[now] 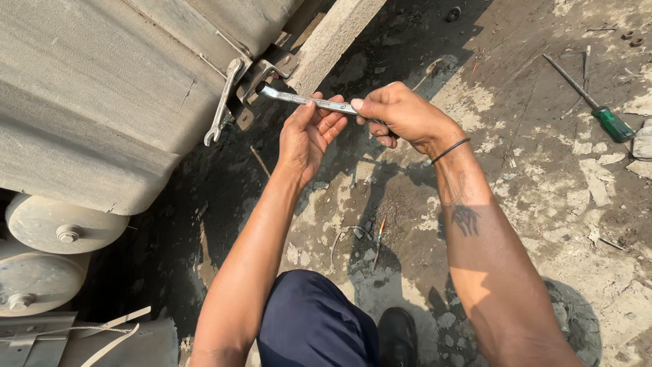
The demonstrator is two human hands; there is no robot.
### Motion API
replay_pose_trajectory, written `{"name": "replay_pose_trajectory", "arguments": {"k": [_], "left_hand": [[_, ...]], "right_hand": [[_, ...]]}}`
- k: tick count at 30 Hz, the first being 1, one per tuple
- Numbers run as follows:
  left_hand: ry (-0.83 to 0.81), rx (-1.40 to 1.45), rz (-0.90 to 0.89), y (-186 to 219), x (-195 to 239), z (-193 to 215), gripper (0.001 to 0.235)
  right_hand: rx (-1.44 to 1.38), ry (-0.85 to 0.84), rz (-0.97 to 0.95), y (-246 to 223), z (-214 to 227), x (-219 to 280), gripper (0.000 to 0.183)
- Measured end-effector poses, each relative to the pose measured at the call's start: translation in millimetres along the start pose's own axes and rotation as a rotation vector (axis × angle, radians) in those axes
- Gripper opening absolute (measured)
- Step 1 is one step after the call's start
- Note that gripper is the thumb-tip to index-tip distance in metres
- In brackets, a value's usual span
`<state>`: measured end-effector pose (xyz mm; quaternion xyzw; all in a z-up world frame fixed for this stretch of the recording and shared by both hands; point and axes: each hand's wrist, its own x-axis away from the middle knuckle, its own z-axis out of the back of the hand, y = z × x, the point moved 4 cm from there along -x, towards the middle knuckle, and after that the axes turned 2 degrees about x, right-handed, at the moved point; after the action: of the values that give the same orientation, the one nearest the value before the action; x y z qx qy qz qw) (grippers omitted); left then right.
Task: The person uses two wrenches to tighten a bolt on a metal bracket attached to the side of a large vehicle. They adjust their grip and tool positions repeatedly to apply torque to the fastener.
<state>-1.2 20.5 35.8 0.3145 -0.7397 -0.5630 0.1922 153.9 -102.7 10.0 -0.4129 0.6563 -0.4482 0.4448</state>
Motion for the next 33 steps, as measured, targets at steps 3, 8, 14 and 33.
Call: {"name": "replay_pose_trajectory", "arguments": {"k": [3,8,14,33], "left_hand": [[0.045,-0.223,0.127,2,2,-9,0.036],[0.175,-0.463,0.213,-12,-9,-9,0.045],[0.297,0.113,-0.029,-40,-31,-29,0.028],[-0.359,0.277,0.277,-1,53,102,0.023]], "right_hand": [[-0.059,-0.023,-0.003,6,1,4,0.039],[0.006,0.026,0.029,11,-4,8,0.04],[0.034,0.098,0.011,-5,-14,17,0.036],[0.36,0.986,0.407,72,-284,46,0.027]]}}
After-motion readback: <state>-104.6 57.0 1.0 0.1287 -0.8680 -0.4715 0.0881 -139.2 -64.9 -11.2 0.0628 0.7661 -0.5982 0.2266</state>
